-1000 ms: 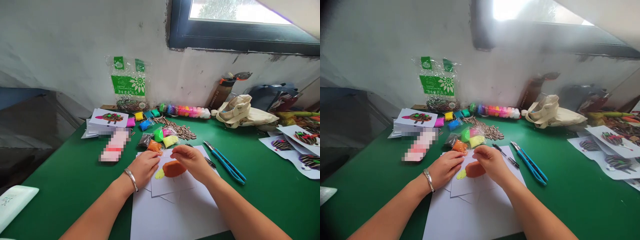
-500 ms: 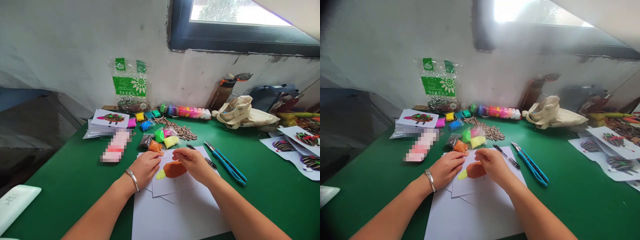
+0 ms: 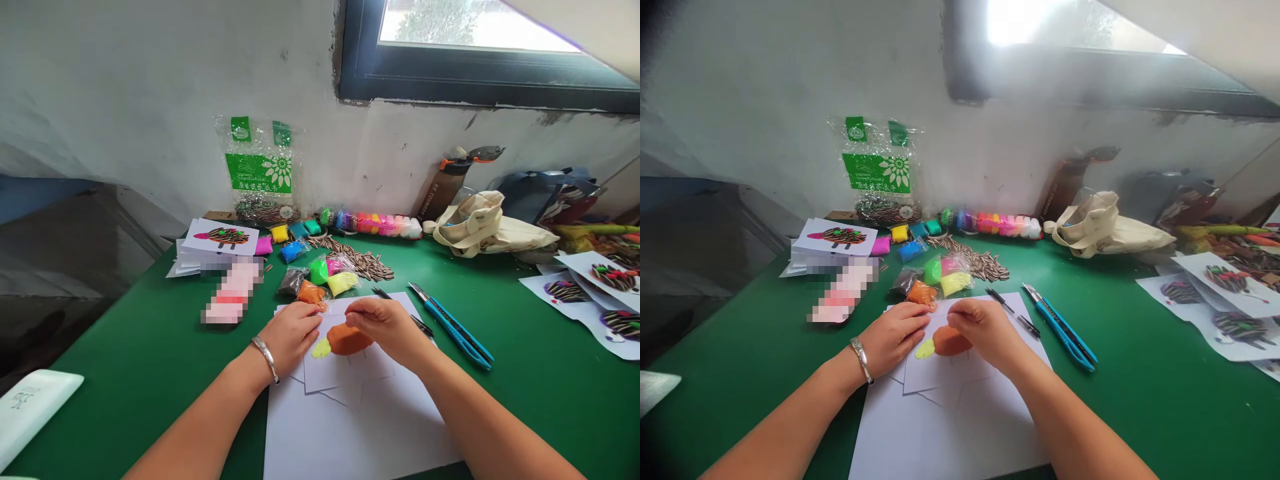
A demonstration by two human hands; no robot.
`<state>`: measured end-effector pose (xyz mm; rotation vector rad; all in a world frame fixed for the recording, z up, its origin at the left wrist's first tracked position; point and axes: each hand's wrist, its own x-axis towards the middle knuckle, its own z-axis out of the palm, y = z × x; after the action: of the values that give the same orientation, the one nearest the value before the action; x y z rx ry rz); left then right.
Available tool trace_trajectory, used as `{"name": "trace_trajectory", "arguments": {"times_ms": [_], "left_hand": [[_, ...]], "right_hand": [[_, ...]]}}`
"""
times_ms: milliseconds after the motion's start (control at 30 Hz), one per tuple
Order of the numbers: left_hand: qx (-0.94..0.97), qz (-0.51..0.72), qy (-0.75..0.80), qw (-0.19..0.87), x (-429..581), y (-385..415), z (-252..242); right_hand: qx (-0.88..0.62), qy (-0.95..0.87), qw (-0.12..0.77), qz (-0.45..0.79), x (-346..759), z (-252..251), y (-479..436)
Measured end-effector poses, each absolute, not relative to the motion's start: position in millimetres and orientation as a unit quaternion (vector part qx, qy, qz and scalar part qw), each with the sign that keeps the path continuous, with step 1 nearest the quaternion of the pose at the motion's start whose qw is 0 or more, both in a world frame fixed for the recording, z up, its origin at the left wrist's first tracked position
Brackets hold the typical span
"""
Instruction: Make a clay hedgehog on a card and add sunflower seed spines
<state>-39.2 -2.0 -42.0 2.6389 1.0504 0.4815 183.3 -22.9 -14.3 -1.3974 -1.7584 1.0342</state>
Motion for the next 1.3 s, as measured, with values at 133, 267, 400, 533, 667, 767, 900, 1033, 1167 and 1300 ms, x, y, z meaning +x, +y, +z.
{"name": "trace_trajectory", "arguments": {"times_ms": [133, 267, 400, 533, 667, 767, 900, 1033, 1167, 1300], "left_hand": [[0.908, 0.166, 0.363, 0.127, -39.3, -2.1, -41.9], [0.908, 0.171, 0.360, 0.128, -39.2, -2.2, -41.4], [0.907, 0.168, 0.363, 0.131, -38.8, -2.0, -41.7], [0.907, 0.173, 0.361, 0.131, -39.0, -1.9, -42.8], [0.906, 0.175, 0.362, 0.132, -39.0, -2.1, -42.9], [0.906, 0.170, 0.365, 0.134, -38.8, -2.0, -42.7], [0.906, 0.169, 0.362, 0.137, -38.5, -1.9, -43.4], [0.905, 0.174, 0.362, 0.139, -38.4, -2.0, -43.4], [0.905, 0.173, 0.363, 0.140, -38.7, -2.3, -42.7], [0.904, 0.180, 0.360, 0.142, -38.4, -2.1, -42.1]], "right_hand": [[-0.531, -0.679, 0.329, 0.385, 182.7, -13.3, -24.1], [-0.535, -0.686, 0.315, 0.379, 182.8, -13.4, -25.2], [-0.532, -0.691, 0.318, 0.372, 183.4, -12.0, -24.4], [-0.523, -0.717, 0.300, 0.351, 182.5, -9.8, -24.0], [-0.525, -0.742, 0.277, 0.312, 181.2, -10.8, -24.1], [-0.523, -0.742, 0.272, 0.319, 178.6, -12.0, -26.9], [-0.479, -0.736, 0.262, 0.400, 173.4, -14.0, -32.4], [-0.473, -0.769, 0.265, 0.340, 169.9, -16.4, -33.6], [-0.476, -0.788, 0.260, 0.290, 165.8, -17.5, -32.0], [-0.451, -0.819, 0.266, 0.237, 160.2, -23.9, -30.1]]}}
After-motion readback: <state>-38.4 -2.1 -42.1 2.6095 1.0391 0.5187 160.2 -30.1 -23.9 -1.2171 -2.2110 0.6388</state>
